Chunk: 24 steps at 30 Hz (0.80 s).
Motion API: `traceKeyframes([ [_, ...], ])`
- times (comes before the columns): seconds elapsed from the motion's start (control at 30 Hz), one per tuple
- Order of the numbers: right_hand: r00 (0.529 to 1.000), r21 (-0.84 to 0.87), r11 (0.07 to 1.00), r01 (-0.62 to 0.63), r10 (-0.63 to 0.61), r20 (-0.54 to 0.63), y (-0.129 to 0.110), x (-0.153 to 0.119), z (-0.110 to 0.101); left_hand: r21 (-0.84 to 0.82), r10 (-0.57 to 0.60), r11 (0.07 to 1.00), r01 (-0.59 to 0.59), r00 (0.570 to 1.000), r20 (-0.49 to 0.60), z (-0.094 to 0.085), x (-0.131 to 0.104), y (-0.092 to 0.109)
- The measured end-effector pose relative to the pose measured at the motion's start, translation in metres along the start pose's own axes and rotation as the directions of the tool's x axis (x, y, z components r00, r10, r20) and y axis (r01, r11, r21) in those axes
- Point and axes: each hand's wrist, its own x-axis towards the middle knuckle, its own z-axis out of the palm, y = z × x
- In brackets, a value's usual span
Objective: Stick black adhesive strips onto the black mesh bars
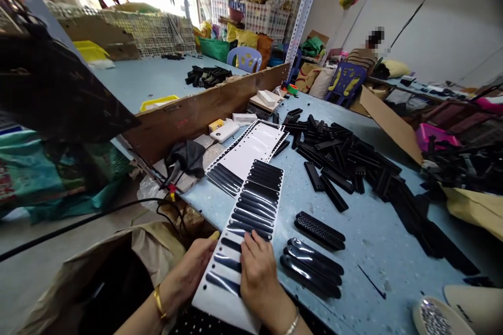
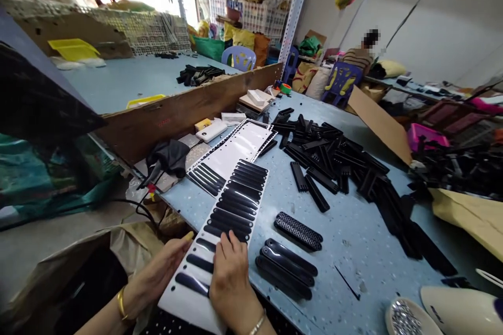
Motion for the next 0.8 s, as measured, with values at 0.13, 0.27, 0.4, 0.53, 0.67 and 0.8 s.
traceKeyframes([
  [0.13, 1.0, 0.058, 0.998, 0.002, -0.003, 0.021, -0.009, -0.021, -0.01, -0.152, -0.041, 0.986, 0.068, 0.984, 0.174, 0.0, 0.002, 0.0],
  [0.27, 0.999, 0.195, 0.98, -0.029, 0.034, -0.025, -0.011, -0.014, -0.02, -0.261, -0.07, 0.96, 0.101, 0.989, 0.126, 0.003, 0.007, -0.008],
  [0.4, 0.987, 0.235, 0.97, -0.065, 0.098, -0.13, -0.005, 0.005, -0.012, -0.267, -0.073, 0.959, 0.093, 0.994, 0.083, 0.008, 0.006, -0.013],
  [0.53, 0.971, 0.319, 0.942, -0.102, 0.164, -0.172, 0.001, 0.016, -0.001, -0.178, 0.03, 0.984, -0.014, 0.996, 0.089, 0.016, 0.002, -0.003],
  [0.67, 0.943, 0.512, 0.834, -0.206, 0.308, -0.123, 0.008, 0.023, -0.005, -0.059, 0.116, 0.992, -0.108, 0.983, 0.142, 0.027, 0.008, 0.009],
  [0.8, 0.913, 0.608, 0.737, -0.296, 0.405, -0.046, 0.013, 0.031, -0.018, -0.045, 0.105, 0.994, -0.098, 0.977, 0.184, 0.035, 0.016, 0.01],
])
